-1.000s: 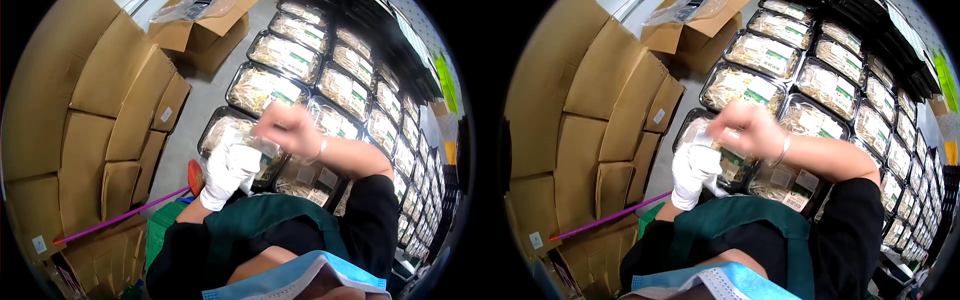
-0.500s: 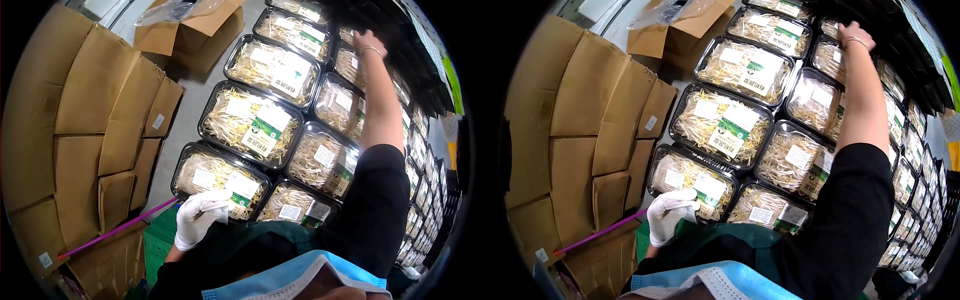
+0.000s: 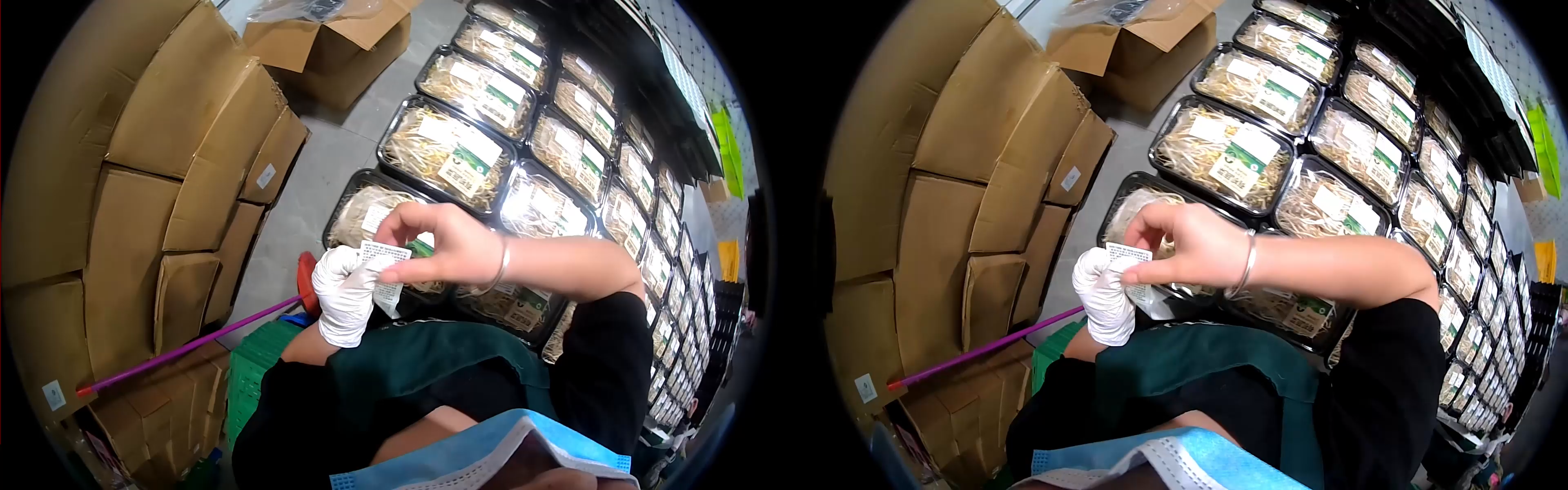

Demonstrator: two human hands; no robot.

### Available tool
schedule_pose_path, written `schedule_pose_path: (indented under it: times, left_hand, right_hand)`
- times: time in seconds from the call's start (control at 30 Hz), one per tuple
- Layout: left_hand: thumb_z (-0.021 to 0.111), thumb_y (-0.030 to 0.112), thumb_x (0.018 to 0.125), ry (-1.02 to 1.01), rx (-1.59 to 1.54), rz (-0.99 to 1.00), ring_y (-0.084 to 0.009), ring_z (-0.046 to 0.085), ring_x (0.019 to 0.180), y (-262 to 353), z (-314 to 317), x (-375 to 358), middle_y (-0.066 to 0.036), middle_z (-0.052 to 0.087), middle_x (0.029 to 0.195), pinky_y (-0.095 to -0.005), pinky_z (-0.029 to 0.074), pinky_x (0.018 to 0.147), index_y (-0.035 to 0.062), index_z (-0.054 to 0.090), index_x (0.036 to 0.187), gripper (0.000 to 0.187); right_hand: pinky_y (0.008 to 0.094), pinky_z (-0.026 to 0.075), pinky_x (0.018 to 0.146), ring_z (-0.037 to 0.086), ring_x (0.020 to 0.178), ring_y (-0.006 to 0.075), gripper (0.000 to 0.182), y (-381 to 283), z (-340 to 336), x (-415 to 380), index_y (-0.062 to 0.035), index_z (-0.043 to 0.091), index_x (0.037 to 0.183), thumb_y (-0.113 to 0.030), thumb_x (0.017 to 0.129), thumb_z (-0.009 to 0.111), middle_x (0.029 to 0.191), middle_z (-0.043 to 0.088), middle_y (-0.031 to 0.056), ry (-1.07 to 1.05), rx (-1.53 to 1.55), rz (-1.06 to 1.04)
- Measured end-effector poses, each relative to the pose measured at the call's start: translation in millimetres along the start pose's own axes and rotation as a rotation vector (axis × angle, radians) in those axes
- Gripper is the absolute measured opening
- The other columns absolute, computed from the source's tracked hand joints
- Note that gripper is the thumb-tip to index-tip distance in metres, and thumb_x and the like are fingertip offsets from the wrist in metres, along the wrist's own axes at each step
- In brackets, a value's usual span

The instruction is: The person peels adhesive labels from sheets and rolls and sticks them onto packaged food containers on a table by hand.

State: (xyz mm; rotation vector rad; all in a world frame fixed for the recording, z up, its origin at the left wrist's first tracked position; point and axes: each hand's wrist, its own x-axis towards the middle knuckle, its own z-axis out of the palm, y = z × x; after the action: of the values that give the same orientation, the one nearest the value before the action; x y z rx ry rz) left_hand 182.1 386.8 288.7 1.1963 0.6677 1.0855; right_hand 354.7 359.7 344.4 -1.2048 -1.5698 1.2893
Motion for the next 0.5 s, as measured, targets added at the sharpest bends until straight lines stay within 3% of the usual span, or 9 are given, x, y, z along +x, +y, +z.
schedule_pose_path:
  times: [0.07, 0.17, 0.2, 0.23, 0.27, 0.3, 0.37, 0.43, 0.5]
  left_hand:
    - [0.061, 0.001, 0.075, -0.006, -0.061, -0.068, -0.0084, 0.051, 0.06, 7.2, -9.5, 4.7, -0.003, 0.056, 0.067, -0.0199, 0.041, 0.056, 0.0005, 0.055, 0.071, 0.006]
    - [0.059, 0.001, 0.076, -0.072, -0.098, -0.141, -0.0081, 0.052, 0.065, 13.8, -24.0, 21.5, -0.004, 0.058, 0.073, -0.0203, 0.043, 0.06, 0.0009, 0.054, 0.079, 0.006]
    - [0.056, -0.002, 0.077, -0.141, -0.019, -0.18, -0.0085, 0.054, 0.07, 14.2, -29.2, 27.6, -0.006, 0.059, 0.077, -0.0207, 0.044, 0.064, -0.0003, 0.055, 0.082, 0.005]
    - [0.053, -0.004, 0.077, -0.209, 0.06, -0.219, -0.0089, 0.056, 0.074, 13.3, -33.9, 33.7, -0.008, 0.06, 0.081, -0.0211, 0.045, 0.067, -0.0016, 0.055, 0.085, 0.008]
    - [0.048, -0.006, 0.077, -0.213, 0.024, -0.25, -0.0075, 0.055, 0.073, 3.7, -40.6, 36.9, -0.006, 0.06, 0.08, -0.0207, 0.045, 0.066, -0.0019, 0.056, 0.085, 0.011]
    - [0.046, -0.006, 0.077, -0.228, 0.159, -0.243, -0.0122, 0.057, 0.074, -0.2, -44.1, 42.6, -0.008, 0.06, 0.081, -0.0236, 0.045, 0.067, -0.0015, 0.056, 0.083, 0.013]
    - [0.046, -0.006, 0.075, -0.36, 0.476, 0.127, -0.0192, 0.056, 0.077, -16.8, -52.6, 59.6, -0.01, 0.059, 0.083, -0.0279, 0.045, 0.069, -0.0008, 0.057, 0.084, 0.015]
    - [0.052, 0.001, 0.076, -0.437, 0.484, 0.03, -0.0206, 0.055, 0.08, -9.4, -43.0, 75.2, -0.011, 0.059, 0.086, -0.0308, 0.042, 0.075, -0.0001, 0.054, 0.089, 0.013]
    - [0.053, -0.001, 0.07, -0.468, 0.55, 0.251, -0.0276, 0.055, 0.077, -18.2, -47.4, 84.3, -0.012, 0.059, 0.083, -0.0344, 0.043, 0.07, 0.0013, 0.058, 0.086, 0.017]
  right_hand:
    - [0.026, 0.045, 0.059, 0.057, 0.065, 0.0154, 0.015, -5.5, 18.7, 9.1, -0.0037, 0.061, 0.076, -0.016, 0.07, 0.068, 0.07, 0.06, 0.0061, 0.185, -0.002, -0.076]
    - [0.026, 0.045, 0.062, 0.056, 0.069, 0.0125, 0.012, 0.1, -7.0, 32.6, -0.0019, 0.06, 0.075, -0.01, 0.071, 0.067, 0.075, 0.061, 0.0047, 0.106, -0.241, -0.308]
    - [0.027, 0.046, 0.06, 0.057, 0.067, 0.0172, 0.014, 9.2, -25.5, 41.7, -0.0047, 0.062, 0.077, -0.015, 0.069, 0.068, 0.075, 0.061, 0.0063, 0.217, -0.186, -0.117]
    - [0.0271, 0.047, 0.062, 0.057, 0.068, 0.0164, 0.017, 25.5, -64.7, 63.3, -0.0059, 0.063, 0.082, -0.016, 0.069, 0.068, 0.076, 0.061, 0.0059, 0.366, -0.438, -0.263]
    - [0.0267, 0.047, 0.064, 0.058, 0.07, 0.015, 0.021, 27.0, -110.8, 81.2, -0.0061, 0.062, 0.087, -0.02, 0.072, 0.066, 0.078, 0.062, 0.0061, 0.529, -0.596, -0.216]
    - [0.0263, 0.047, 0.066, 0.058, 0.073, 0.0141, 0.026, 21.2, -166.2, 98.9, -0.0051, 0.061, 0.09, -0.026, 0.075, 0.062, 0.082, 0.062, 0.007, 0.577, -0.571, 0.014]
    - [0.0257, 0.044, 0.068, 0.059, 0.074, 0.0149, 0.03, 51.8, -276.6, 123.2, -0.0043, 0.06, 0.094, -0.029, 0.078, 0.058, 0.084, 0.063, 0.0089, 0.913, -1.082, 0.275]
    - [0.0294, 0.044, 0.073, 0.059, 0.08, 0.0209, 0.043, 118.0, -404.8, 121.6, -0.0058, 0.059, 0.097, -0.041, 0.073, 0.058, 0.088, 0.062, 0.0106, 1.002, -1.112, 0.56]
    - [0.0337, 0.042, 0.082, 0.055, 0.094, 0.0268, 0.04, 111.4, -392.7, 132.7, -0.0102, 0.058, 0.101, -0.041, 0.076, 0.05, 0.098, 0.059, 0.0131, 1.012, -1.121, 0.71]
